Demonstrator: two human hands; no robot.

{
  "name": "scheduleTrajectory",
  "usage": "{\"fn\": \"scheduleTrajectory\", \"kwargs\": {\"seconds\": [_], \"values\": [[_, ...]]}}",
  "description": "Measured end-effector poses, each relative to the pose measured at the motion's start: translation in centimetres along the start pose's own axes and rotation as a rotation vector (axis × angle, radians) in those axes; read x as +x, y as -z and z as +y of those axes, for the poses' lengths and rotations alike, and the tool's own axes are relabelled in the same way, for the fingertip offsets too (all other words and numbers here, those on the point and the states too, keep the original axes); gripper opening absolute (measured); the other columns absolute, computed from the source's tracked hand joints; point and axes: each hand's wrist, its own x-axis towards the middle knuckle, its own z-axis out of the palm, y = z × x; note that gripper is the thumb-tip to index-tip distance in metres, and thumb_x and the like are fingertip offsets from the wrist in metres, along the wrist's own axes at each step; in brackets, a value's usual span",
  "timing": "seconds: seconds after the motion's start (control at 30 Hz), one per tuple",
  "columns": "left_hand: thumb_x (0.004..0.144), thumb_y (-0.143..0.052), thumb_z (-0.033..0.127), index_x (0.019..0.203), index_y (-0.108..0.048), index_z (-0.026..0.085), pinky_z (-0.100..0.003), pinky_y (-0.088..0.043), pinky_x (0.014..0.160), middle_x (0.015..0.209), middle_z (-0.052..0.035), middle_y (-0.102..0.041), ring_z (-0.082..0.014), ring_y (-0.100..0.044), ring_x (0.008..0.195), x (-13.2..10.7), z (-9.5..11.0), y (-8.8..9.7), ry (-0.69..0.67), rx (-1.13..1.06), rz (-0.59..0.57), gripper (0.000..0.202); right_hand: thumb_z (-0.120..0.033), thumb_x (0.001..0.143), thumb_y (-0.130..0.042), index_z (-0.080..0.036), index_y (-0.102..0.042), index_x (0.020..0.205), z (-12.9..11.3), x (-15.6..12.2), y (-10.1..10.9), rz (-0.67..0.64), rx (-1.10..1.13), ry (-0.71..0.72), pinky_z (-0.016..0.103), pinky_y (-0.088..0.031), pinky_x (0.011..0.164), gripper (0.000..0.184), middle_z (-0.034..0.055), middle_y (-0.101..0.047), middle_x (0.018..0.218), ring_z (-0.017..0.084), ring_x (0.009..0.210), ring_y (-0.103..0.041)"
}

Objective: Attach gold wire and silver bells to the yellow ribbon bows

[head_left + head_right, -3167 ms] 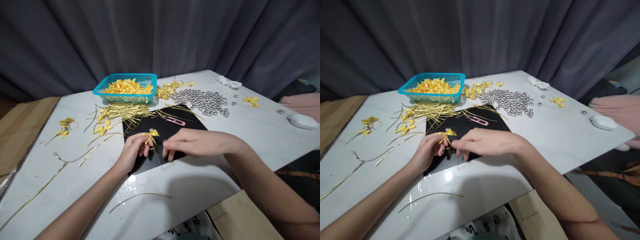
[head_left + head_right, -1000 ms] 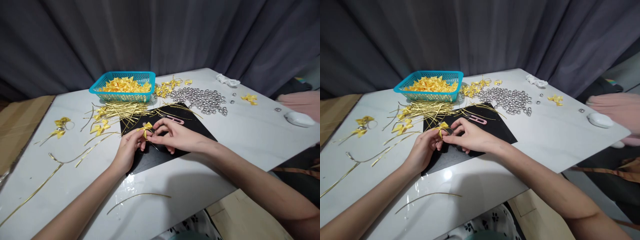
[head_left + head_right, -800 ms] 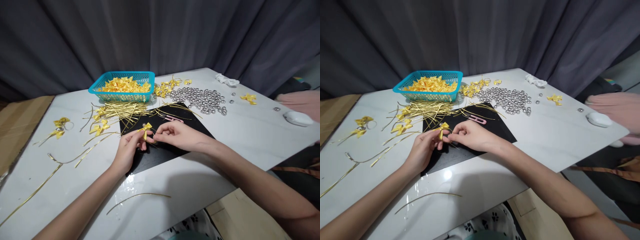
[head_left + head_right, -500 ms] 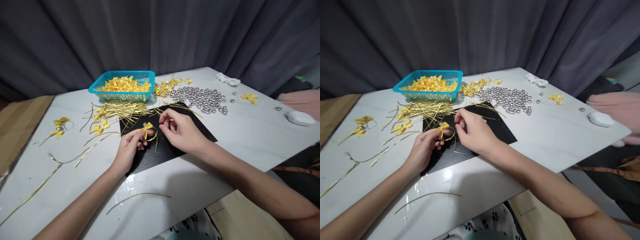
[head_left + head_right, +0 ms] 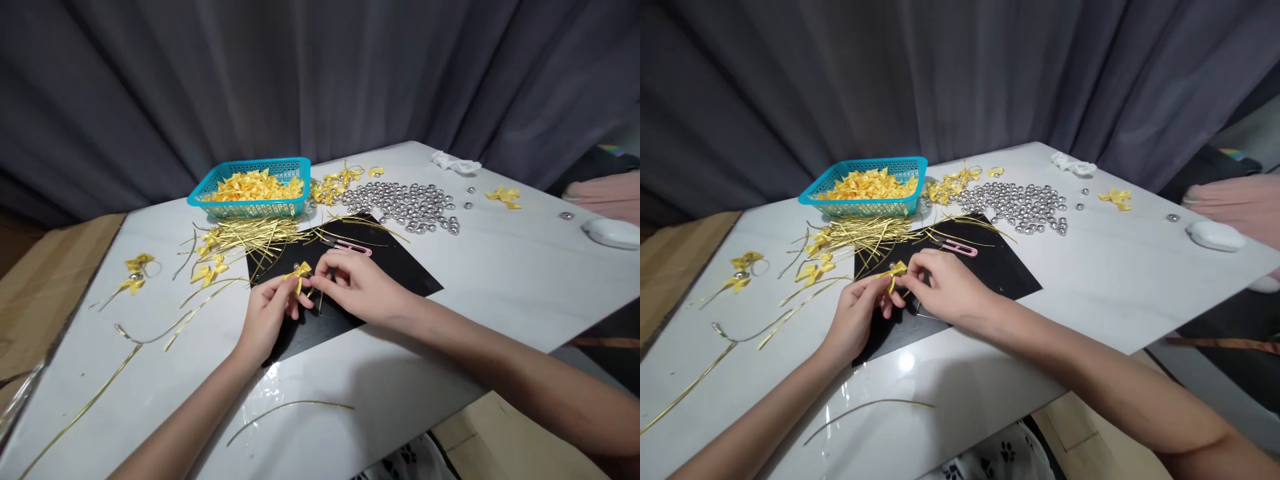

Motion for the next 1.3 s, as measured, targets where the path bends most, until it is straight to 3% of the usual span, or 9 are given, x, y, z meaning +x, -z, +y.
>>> {"fn": "scheduleTrajectory", "kwargs": {"seconds": [0.1, 0.17, 0.27, 0.43, 0.6, 0.93, 1.03, 1.17, 1.3], "values": [[0.083, -0.054, 0.033, 0.077, -0.069, 0.015, -0.019, -0.035, 0.045, 0.056, 0.0009, -0.065, -0.0065, -0.044, 0.042, 0.1, -0.1, 0.1, 0.010, -0.002, 0.017, 0.024, -0.024, 0.087, -0.050, -0.015, -0.050, 0.072, -0.5, 0.0, 0.5, -0.103, 0.164, -0.158, 0.019, -0.018, 0.041, 0.018, -0.0075, -0.034, 0.050, 0.004, 0.041, -0.028], [0.083, -0.055, 0.034, 0.079, -0.070, 0.015, -0.019, -0.036, 0.046, 0.057, 0.0006, -0.065, -0.0071, -0.045, 0.043, 0.2, -0.1, 0.1, 0.014, 0.000, 0.007, 0.024, -0.024, 0.088, -0.048, -0.014, -0.051, 0.074, -0.5, 0.0, 0.5, -0.076, 0.198, -0.205, 0.019, -0.016, 0.040, 0.017, -0.0080, -0.033, 0.048, 0.004, 0.040, -0.027], [0.082, -0.056, 0.035, 0.074, -0.069, 0.015, -0.021, -0.037, 0.047, 0.056, 0.0004, -0.064, -0.0085, -0.046, 0.045, 0.1, 0.0, 0.1, 0.008, 0.005, -0.020, 0.025, -0.022, 0.082, -0.057, -0.012, -0.062, 0.074, -0.1, 0.0, 0.0, 0.050, 0.080, -0.096, 0.019, -0.022, 0.043, 0.014, -0.0035, -0.048, 0.059, 0.003, 0.045, -0.032], [0.081, -0.057, 0.036, 0.072, -0.069, 0.015, -0.022, -0.037, 0.049, 0.056, 0.0005, -0.061, -0.0098, -0.046, 0.048, -0.1, 0.2, 0.1, 0.000, 0.011, -0.034, 0.026, -0.018, 0.085, -0.054, -0.012, -0.069, 0.078, 0.6, 0.0, -0.6, 0.042, -0.068, 0.026, 0.021, -0.031, 0.056, 0.018, 0.0010, -0.055, 0.067, 0.007, 0.058, -0.044], [0.082, -0.055, 0.037, 0.078, -0.071, 0.015, -0.022, -0.036, 0.049, 0.056, 0.0013, -0.060, -0.0096, -0.045, 0.048, -0.1, 0.3, 0.1, -0.004, 0.028, -0.008, 0.027, -0.018, 0.094, -0.037, -0.011, -0.061, 0.087, 0.6, 0.0, 0.1, -0.072, -0.313, 0.133, 0.024, -0.034, 0.069, 0.026, 0.0064, -0.060, 0.086, 0.013, 0.077, -0.053], [0.081, -0.055, 0.037, 0.074, -0.071, 0.015, -0.021, -0.034, 0.048, 0.052, 0.0014, -0.059, -0.0092, -0.043, 0.047, -0.3, 0.5, -0.3, -0.013, 0.163, 0.009, 0.028, -0.027, 0.095, -0.039, -0.015, -0.053, 0.075, 0.1, 0.3, 2.8, -0.232, -0.551, 0.220, 0.025, -0.026, 0.059, 0.027, 0.0028, -0.057, 0.071, 0.012, 0.065, -0.047], [0.081, -0.055, 0.038, 0.074, -0.070, 0.015, -0.022, -0.035, 0.047, 0.052, 0.0010, -0.058, -0.0099, -0.043, 0.047, -0.3, 0.6, -0.4, -0.010, 0.173, 0.022, 0.029, -0.025, 0.093, -0.041, -0.014, -0.053, 0.073, 0.0, 0.3, 3.1, -0.209, -0.460, 0.230, 0.024, -0.027, 0.059, 0.026, 0.0030, -0.057, 0.071, 0.011, 0.064, -0.047], [0.081, -0.055, 0.037, 0.073, -0.069, 0.015, -0.022, -0.035, 0.047, 0.052, 0.0014, -0.058, -0.0099, -0.043, 0.047, -0.1, 0.5, -0.4, -0.021, 0.169, 0.025, 0.027, -0.024, 0.091, -0.044, -0.014, -0.057, 0.078, -0.3, 0.1, 2.9, -0.187, -0.079, 0.110, 0.022, -0.029, 0.056, 0.021, 0.0010, -0.057, 0.070, 0.008, 0.059, -0.045], [0.080, -0.055, 0.037, 0.059, -0.063, 0.017, -0.022, -0.035, 0.047, 0.051, 0.0007, -0.058, -0.0103, -0.043, 0.047, -0.1, 0.7, -0.4, -0.036, 0.164, 0.028, 0.031, -0.028, 0.087, -0.050, -0.014, -0.054, 0.079, -0.7, -0.1, 2.7, -0.301, 0.262, -0.006, 0.019, -0.030, 0.051, 0.017, 0.0010, -0.055, 0.071, 0.007, 0.058, -0.042]]}}
